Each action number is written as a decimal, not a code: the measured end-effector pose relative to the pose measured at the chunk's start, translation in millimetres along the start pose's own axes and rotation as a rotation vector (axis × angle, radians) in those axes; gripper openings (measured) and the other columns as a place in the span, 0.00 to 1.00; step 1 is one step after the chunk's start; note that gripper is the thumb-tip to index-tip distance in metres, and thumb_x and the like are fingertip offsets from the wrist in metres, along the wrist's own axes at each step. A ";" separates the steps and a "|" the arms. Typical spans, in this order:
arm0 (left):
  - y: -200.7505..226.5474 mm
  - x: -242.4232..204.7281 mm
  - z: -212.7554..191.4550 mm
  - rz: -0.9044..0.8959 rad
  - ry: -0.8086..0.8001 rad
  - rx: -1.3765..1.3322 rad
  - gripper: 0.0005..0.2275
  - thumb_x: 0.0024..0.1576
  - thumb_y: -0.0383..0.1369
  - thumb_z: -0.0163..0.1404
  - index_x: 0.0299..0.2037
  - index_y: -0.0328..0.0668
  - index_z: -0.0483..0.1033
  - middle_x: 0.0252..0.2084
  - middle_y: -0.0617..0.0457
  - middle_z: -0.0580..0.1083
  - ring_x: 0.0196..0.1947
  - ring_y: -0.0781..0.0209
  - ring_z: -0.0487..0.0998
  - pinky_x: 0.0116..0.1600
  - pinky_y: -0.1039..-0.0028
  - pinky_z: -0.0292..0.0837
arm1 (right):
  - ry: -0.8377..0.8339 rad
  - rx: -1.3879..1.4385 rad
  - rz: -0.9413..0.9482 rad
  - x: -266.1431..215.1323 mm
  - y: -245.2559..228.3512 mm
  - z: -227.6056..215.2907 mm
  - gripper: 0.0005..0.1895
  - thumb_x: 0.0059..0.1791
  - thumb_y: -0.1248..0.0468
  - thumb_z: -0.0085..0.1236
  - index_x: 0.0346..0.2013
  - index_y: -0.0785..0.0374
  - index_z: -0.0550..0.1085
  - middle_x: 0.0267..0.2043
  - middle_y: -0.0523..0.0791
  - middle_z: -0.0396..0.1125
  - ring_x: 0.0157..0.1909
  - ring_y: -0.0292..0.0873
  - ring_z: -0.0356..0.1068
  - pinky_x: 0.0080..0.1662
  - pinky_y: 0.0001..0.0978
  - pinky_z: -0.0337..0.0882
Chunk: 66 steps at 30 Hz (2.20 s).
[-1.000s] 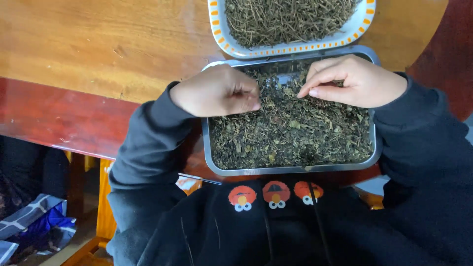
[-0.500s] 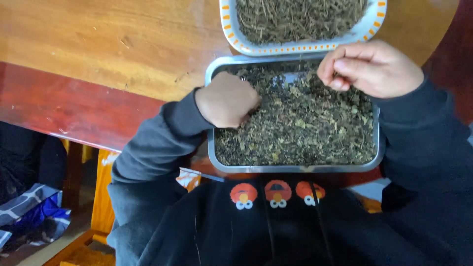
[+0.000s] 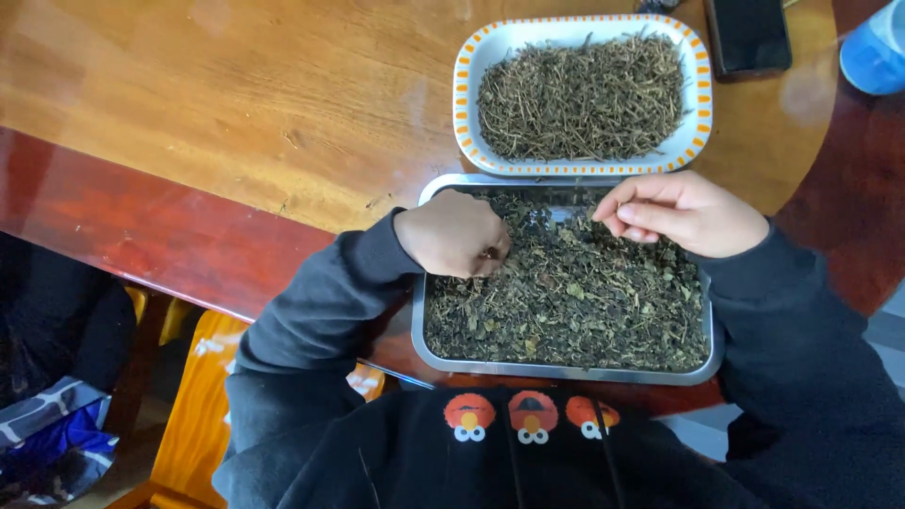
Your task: Sorting through dried tea leaves to remove stems and impurities by hand.
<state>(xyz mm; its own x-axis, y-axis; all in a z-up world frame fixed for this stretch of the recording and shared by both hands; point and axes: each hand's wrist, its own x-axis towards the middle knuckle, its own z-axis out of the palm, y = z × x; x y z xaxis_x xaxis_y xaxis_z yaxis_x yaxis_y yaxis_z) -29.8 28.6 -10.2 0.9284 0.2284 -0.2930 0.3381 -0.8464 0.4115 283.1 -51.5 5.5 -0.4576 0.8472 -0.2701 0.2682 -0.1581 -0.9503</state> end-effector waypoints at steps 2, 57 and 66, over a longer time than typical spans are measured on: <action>3.2 -1.8 -7.7 0.004 -0.020 -0.013 0.07 0.55 0.43 0.54 0.30 0.58 0.82 0.27 0.60 0.80 0.29 0.49 0.80 0.32 0.56 0.69 | -0.010 -0.011 -0.002 2.2 5.6 -2.5 0.12 0.55 0.70 0.48 0.47 0.66 0.80 0.33 0.45 0.72 0.32 0.36 0.67 0.33 0.26 0.69; 25.6 -21.9 -36.2 -0.004 0.226 -0.449 0.02 0.58 0.30 0.58 0.34 0.45 0.82 0.20 0.55 0.73 0.22 0.55 0.78 0.34 0.66 0.74 | 0.004 -0.489 -0.223 2.8 -27.1 53.7 0.02 0.49 0.68 0.61 0.33 0.64 0.79 0.26 0.46 0.70 0.25 0.42 0.67 0.30 0.32 0.72; 42.9 -3.9 -11.2 -0.046 0.177 -0.029 0.02 0.57 0.30 0.58 0.33 0.45 0.82 0.29 0.53 0.80 0.32 0.52 0.83 0.38 0.62 0.80 | -0.047 -0.986 -0.077 14.0 -24.2 72.9 0.02 0.48 0.65 0.62 0.33 0.60 0.79 0.27 0.43 0.71 0.30 0.44 0.73 0.32 0.36 0.75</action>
<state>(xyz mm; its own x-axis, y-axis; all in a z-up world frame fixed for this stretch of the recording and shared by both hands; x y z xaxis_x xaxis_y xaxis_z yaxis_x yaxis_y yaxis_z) -17.2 -3.2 18.2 0.9235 0.3503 -0.1564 0.3831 -0.8194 0.4264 208.3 -72.8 13.4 -0.5304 0.8133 -0.2392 0.8125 0.4072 -0.4171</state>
